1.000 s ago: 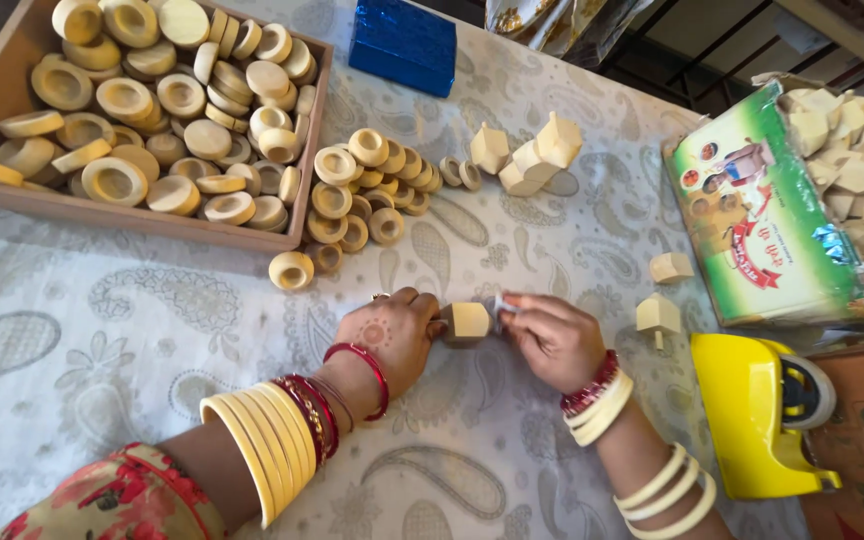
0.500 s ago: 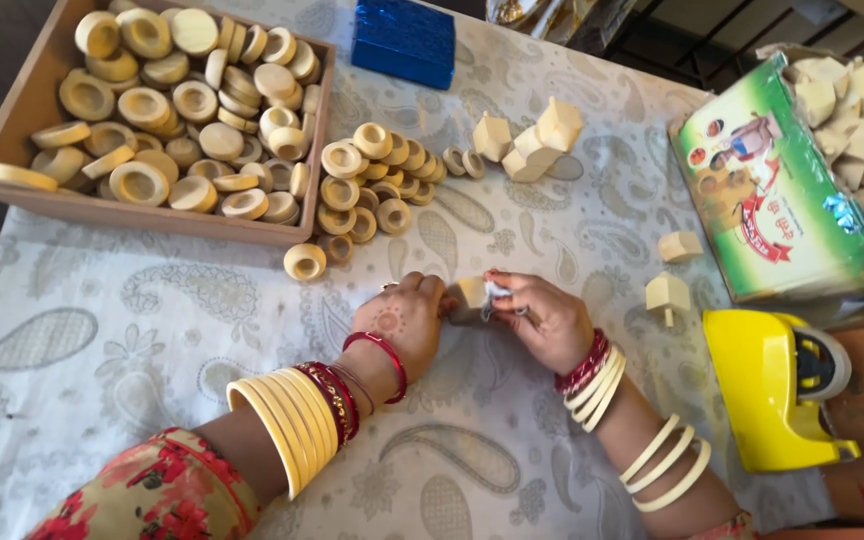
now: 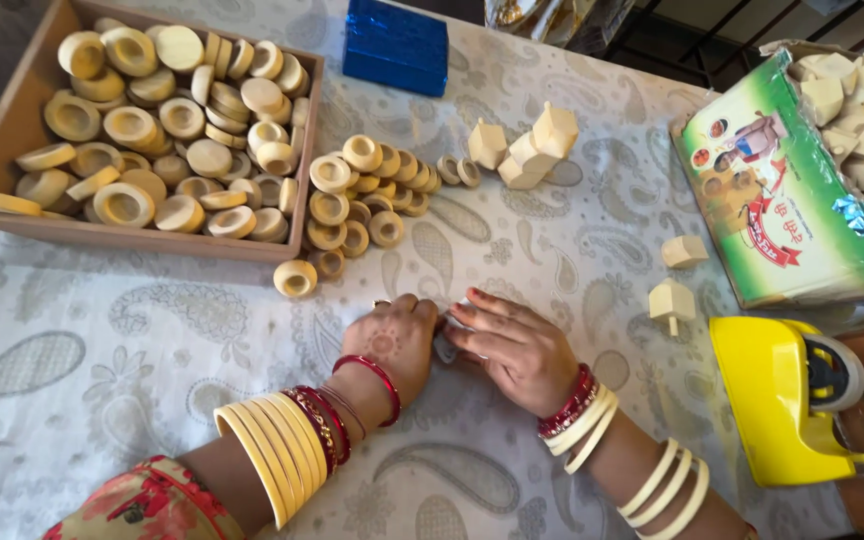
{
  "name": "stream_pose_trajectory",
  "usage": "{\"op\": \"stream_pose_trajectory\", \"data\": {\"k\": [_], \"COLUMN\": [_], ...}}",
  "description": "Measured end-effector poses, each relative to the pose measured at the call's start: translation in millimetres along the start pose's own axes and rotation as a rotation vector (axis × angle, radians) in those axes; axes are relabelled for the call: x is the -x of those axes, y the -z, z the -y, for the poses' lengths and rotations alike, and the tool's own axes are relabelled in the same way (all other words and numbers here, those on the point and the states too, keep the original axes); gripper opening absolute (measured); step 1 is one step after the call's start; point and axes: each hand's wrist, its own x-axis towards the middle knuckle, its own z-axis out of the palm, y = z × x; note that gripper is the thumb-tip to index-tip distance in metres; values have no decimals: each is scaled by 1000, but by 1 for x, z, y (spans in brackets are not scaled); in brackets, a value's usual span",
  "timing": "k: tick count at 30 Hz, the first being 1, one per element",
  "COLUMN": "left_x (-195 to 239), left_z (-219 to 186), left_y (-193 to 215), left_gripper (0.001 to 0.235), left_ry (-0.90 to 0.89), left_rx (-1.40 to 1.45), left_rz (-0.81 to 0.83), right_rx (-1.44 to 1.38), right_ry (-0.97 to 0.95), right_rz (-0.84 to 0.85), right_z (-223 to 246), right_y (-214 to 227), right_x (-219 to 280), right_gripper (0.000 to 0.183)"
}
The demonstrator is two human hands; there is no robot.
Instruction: The person wipes small, light-colored wooden pieces with a white cloth on a table. They pick up each piece, rub its surfaces, and place it back down, repeating the process for several items.
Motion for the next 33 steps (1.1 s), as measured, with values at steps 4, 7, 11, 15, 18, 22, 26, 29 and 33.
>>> {"op": "stream_pose_trajectory", "data": {"k": [4,7,11,15,18,22,26,29,33], "left_x": [-1,-3,-5,-1,-1,-7,-7,-3,1], "left_z": [1,2,6,3,2,4,1,1,9], "left_y": [5,8,6,14,19,22,28,32,25], "left_gripper": [25,24,25,25,24,27,35,41,40], "left_ry": [-14,-18,3,-28,-31,-39,22,25,-117], "left_rx": [48,67,52,89,75,69,91,137,135], "left_rz": [6,28,21,31,101,126,128,109,21], "right_rx": [-25,-111,-182,76,58,-317,-433,-396,-170], "right_ry": [22,17,-284,172,184,-89,-280,-292,-9], "right_rz": [-41,-21,-121,-198,-137,-9,-10,-151,-277], "right_z": [-22,-52,-59,-5,-26,-61,-65,-59,-40], "right_y": [-7,-12,-10,3,-28,-24,-11,-7,-14], "right_x": [21,40,44,4,25,37,30,27,28], "right_gripper": [9,18,13,15,17,15,22,20,14]}}
